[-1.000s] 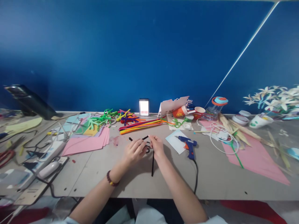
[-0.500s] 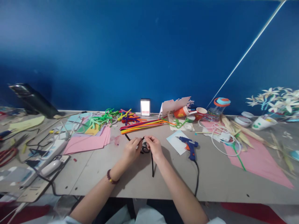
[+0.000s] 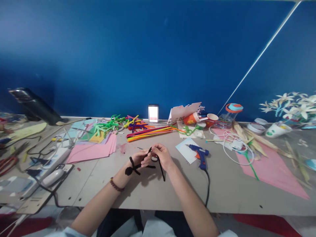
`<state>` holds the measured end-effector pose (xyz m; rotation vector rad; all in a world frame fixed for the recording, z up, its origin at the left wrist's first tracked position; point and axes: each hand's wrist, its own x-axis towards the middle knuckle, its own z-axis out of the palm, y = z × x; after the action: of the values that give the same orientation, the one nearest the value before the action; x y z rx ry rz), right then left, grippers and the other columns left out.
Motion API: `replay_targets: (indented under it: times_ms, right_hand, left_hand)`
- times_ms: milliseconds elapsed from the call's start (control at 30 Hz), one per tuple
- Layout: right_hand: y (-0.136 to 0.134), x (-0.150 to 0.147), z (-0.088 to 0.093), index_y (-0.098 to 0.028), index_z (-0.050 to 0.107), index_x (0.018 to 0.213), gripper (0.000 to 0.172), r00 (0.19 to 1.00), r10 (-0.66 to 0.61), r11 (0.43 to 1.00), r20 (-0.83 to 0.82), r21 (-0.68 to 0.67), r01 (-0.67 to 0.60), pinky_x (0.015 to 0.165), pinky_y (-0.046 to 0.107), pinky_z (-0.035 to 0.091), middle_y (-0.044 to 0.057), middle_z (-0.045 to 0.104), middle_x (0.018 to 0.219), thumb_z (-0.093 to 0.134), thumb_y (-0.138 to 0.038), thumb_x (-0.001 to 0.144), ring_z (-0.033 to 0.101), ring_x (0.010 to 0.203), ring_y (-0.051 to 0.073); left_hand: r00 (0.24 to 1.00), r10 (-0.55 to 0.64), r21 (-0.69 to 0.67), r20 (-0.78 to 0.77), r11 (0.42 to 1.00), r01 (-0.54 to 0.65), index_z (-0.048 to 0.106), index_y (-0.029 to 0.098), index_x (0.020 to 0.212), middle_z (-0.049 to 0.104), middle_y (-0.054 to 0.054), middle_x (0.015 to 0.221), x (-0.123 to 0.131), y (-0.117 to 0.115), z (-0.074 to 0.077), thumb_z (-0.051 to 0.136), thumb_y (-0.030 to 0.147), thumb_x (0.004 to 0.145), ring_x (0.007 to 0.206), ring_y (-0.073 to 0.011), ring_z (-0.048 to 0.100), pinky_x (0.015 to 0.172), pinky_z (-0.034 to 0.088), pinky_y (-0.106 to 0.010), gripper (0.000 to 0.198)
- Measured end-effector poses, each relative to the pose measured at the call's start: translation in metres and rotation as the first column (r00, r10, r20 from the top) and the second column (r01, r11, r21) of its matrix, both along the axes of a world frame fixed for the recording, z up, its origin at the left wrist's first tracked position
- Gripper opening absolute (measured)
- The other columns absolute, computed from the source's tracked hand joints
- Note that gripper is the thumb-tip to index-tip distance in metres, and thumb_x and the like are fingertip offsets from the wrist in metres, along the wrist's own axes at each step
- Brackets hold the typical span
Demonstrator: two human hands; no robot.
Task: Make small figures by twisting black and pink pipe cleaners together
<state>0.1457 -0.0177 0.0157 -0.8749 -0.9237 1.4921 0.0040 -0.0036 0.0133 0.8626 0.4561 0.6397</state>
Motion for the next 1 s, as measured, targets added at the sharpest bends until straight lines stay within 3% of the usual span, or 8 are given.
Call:
replay_targets:
  times_ms: [133,300,433,533,667,800,900,1000]
  right_hand:
    - [0.003,0.0,-0.004,-0.019,0.057,0.064,0.033,0.999,-0.044,0.999,0.005,-0.027,0.044,0.047,0.021,0.033,-0.004,0.057,0.052,0.076,-0.046,0.059,0.045,0.045,0.008]
    - [0.011,0.003,-0.008,-0.018,0.055,0.06,0.035,0.973,-0.229,0.971,0.042,-0.061,0.231,0.043,0.02,0.029,-0.007,0.049,0.047,0.078,-0.045,0.054,0.04,0.043,0.007]
    - [0.012,0.002,-0.007,-0.019,0.054,0.058,0.034,0.944,-0.314,0.947,0.106,-0.032,0.318,0.043,0.021,0.029,-0.008,0.044,0.044,0.075,-0.046,0.057,0.037,0.042,0.007]
    - [0.009,-0.001,-0.007,-0.019,0.054,0.058,0.034,0.939,-0.316,0.947,0.137,-0.003,0.32,0.044,0.021,0.029,-0.008,0.044,0.045,0.074,-0.046,0.058,0.036,0.043,0.007]
    - [0.005,-0.005,-0.007,-0.018,0.057,0.06,0.035,0.95,-0.268,0.962,0.158,-0.016,0.274,0.046,0.022,0.031,-0.006,0.049,0.05,0.075,-0.048,0.056,0.039,0.045,0.007]
    - [0.005,-0.004,-0.005,-0.017,0.061,0.064,0.037,0.973,-0.178,0.982,0.145,-0.045,0.186,0.047,0.022,0.031,-0.005,0.054,0.051,0.076,-0.049,0.054,0.041,0.046,0.008]
    - [0.005,-0.003,-0.005,-0.018,0.062,0.066,0.036,0.994,-0.067,0.997,0.088,-0.035,0.07,0.048,0.022,0.031,-0.003,0.057,0.051,0.076,-0.049,0.057,0.042,0.046,0.008]
    - [0.004,-0.003,-0.007,-0.018,0.061,0.063,0.033,1.0,0.013,1.0,0.028,0.003,-0.013,0.048,0.023,0.03,-0.003,0.056,0.05,0.077,-0.047,0.06,0.04,0.046,0.008]
  left_hand:
    - [0.984,0.177,-0.007,-0.02,0.984,-0.177,0.06,0.013,0.073,0.054,-0.001,0.059,0.002,-0.005,0.0,0.065,0.038,0.07,0.046,-0.0089,0.047,0.046,0.04,-0.024,0.025]
    - [0.853,0.517,0.21,-0.076,0.844,-0.493,0.065,0.013,0.09,0.066,-0.008,0.083,-0.001,-0.007,0.012,0.06,0.041,0.076,0.078,-0.0172,0.061,0.072,0.048,-0.029,0.032]
    - [0.737,0.649,0.548,-0.189,0.693,-0.469,0.067,0.017,0.089,0.067,-0.005,0.084,0.001,-0.007,0.011,0.064,0.043,0.073,0.078,-0.0167,0.061,0.073,0.047,-0.027,0.031]
    - [0.662,0.7,0.65,-0.267,0.639,-0.412,0.066,0.016,0.079,0.067,-0.003,0.074,0.008,-0.009,0.001,0.069,0.04,0.068,0.065,-0.0133,0.058,0.065,0.046,-0.025,0.026]
    - [0.703,0.657,0.564,-0.273,0.701,-0.436,0.064,0.015,0.071,0.06,0.0,0.057,0.013,-0.01,-0.006,0.069,0.045,0.068,0.052,-0.0105,0.053,0.052,0.042,-0.022,0.031]
    - [0.846,0.479,0.319,-0.234,0.86,-0.399,0.063,0.013,0.066,0.052,0.002,0.046,0.007,-0.005,-0.003,0.07,0.049,0.064,0.041,-0.0078,0.045,0.045,0.035,-0.021,0.037]
    - [0.969,0.226,0.084,-0.101,0.972,-0.218,0.061,0.013,0.066,0.046,0.003,0.042,0.0,0.001,-0.003,0.07,0.045,0.066,0.038,-0.0073,0.041,0.043,0.034,-0.022,0.033]
    - [0.999,-0.014,-0.043,0.034,0.999,0.016,0.056,0.013,0.062,0.038,0.004,0.04,-0.004,0.004,-0.005,0.068,0.038,0.067,0.036,-0.0065,0.036,0.039,0.03,-0.021,0.028]
